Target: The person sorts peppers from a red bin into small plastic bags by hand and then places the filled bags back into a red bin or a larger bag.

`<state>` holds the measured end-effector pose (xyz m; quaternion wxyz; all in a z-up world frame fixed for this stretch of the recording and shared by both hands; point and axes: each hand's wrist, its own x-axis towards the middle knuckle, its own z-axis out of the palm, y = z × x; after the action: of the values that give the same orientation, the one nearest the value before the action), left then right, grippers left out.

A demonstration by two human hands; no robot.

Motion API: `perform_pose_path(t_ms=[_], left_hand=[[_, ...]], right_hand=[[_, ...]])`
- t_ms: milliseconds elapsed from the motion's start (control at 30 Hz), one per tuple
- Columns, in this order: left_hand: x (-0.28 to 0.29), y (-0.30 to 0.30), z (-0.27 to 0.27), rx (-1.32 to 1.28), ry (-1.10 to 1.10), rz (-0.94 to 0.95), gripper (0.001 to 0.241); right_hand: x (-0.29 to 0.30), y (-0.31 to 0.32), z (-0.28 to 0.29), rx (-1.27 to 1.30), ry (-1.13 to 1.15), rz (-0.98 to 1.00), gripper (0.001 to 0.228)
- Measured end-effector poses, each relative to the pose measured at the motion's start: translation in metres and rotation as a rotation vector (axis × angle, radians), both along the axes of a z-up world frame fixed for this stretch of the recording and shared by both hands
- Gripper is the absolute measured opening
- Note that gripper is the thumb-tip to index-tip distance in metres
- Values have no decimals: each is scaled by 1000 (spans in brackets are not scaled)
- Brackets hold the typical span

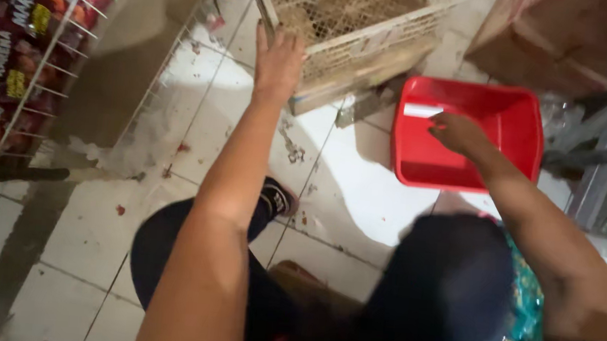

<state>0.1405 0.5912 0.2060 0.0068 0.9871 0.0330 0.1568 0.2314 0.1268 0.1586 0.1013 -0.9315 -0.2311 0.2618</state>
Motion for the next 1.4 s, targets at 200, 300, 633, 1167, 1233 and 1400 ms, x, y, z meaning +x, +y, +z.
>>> perform_pose_path(t_ms=[200, 300, 633, 1167, 1233, 1400], left_hand=[[13, 33, 4, -35, 12, -5, 38], [14, 36, 17, -120, 35, -18, 30], [31, 62, 46, -224, -96, -174, 22], [-59, 0, 8, 155, 35, -617, 33], [-91, -23, 7, 9, 166, -593, 34], [-186, -102, 16, -215, 94, -481, 28]], right_hand=[[-1, 139, 21, 58, -250, 360, 34], [-26, 193, -6, -46, -256, 322, 49], [-27, 305, -65, -58, -430, 458, 100], [-110, 244, -71, 116, -856, 466, 86], [-138, 220, -69, 64, -698, 533, 79], [-193, 166, -60, -147, -380, 663, 74]])
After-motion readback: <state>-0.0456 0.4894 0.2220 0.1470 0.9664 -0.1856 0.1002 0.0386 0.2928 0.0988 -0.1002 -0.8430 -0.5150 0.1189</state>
